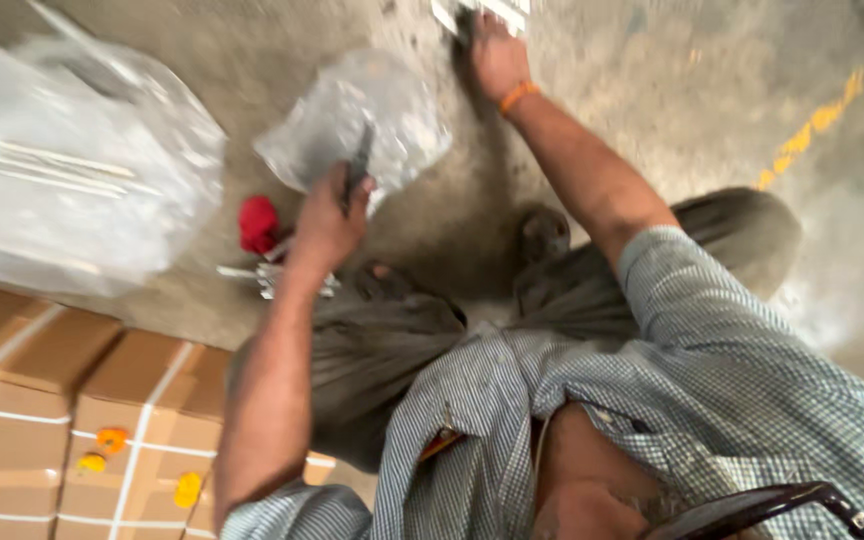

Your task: The person sits on the floor and assembles small metal rods with perforated metal strips. They pick up a rod and a strip, fit them together, and place the assembled unit on the floor, repeating this process for multiple items.

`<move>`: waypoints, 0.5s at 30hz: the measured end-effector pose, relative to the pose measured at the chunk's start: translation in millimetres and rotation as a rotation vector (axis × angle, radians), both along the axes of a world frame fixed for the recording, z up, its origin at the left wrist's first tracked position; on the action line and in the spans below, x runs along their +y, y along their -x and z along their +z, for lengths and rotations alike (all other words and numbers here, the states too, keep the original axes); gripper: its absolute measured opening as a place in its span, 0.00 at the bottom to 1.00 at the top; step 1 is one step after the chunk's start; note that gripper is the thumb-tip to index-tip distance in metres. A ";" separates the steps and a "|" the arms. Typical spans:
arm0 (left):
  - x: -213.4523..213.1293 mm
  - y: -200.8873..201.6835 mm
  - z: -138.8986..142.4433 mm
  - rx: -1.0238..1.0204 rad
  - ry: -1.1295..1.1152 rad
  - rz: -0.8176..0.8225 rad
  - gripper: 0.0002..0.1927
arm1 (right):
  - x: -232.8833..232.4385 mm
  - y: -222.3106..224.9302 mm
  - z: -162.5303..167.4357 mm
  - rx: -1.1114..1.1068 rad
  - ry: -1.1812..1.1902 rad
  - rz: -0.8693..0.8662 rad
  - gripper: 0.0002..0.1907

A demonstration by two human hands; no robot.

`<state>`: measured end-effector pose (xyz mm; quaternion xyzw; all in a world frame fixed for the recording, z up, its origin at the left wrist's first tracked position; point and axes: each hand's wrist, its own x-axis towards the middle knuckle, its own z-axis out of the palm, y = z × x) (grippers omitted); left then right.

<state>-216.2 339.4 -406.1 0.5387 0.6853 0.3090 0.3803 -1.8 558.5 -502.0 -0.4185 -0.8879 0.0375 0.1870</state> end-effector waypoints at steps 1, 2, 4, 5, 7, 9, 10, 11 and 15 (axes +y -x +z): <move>2.1 -2.8 3.5 -0.012 0.013 0.002 0.16 | 2.1 2.5 11.9 -0.104 0.132 0.009 0.15; 5.7 -5.0 8.9 -0.026 0.032 -0.001 0.16 | 0.6 6.7 21.4 -0.208 0.270 0.011 0.12; 13.0 -12.7 19.6 -0.449 0.235 0.232 0.18 | -2.5 6.7 39.4 -0.254 0.788 0.021 0.18; 15.9 -14.3 23.1 -0.671 0.347 0.346 0.20 | -5.2 5.3 45.9 0.016 1.041 -0.080 0.17; 28.7 -10.5 32.1 -1.171 0.180 0.596 0.19 | -18.1 -2.7 61.1 0.571 1.524 -0.291 0.17; 44.8 -4.3 37.9 -1.519 -0.036 0.804 0.18 | -29.9 -16.5 80.9 0.900 1.532 -0.269 0.14; 54.6 6.3 40.2 -1.583 -0.172 0.860 0.18 | -34.7 -16.8 89.4 1.085 1.514 -0.232 0.13; 63.8 14.5 44.0 -1.624 -0.255 0.842 0.18 | -42.6 -19.0 100.3 1.246 1.546 -0.183 0.11; 91.3 29.0 52.7 -1.740 -0.484 0.763 0.18 | -76.7 -11.5 126.6 1.679 1.625 -0.172 0.12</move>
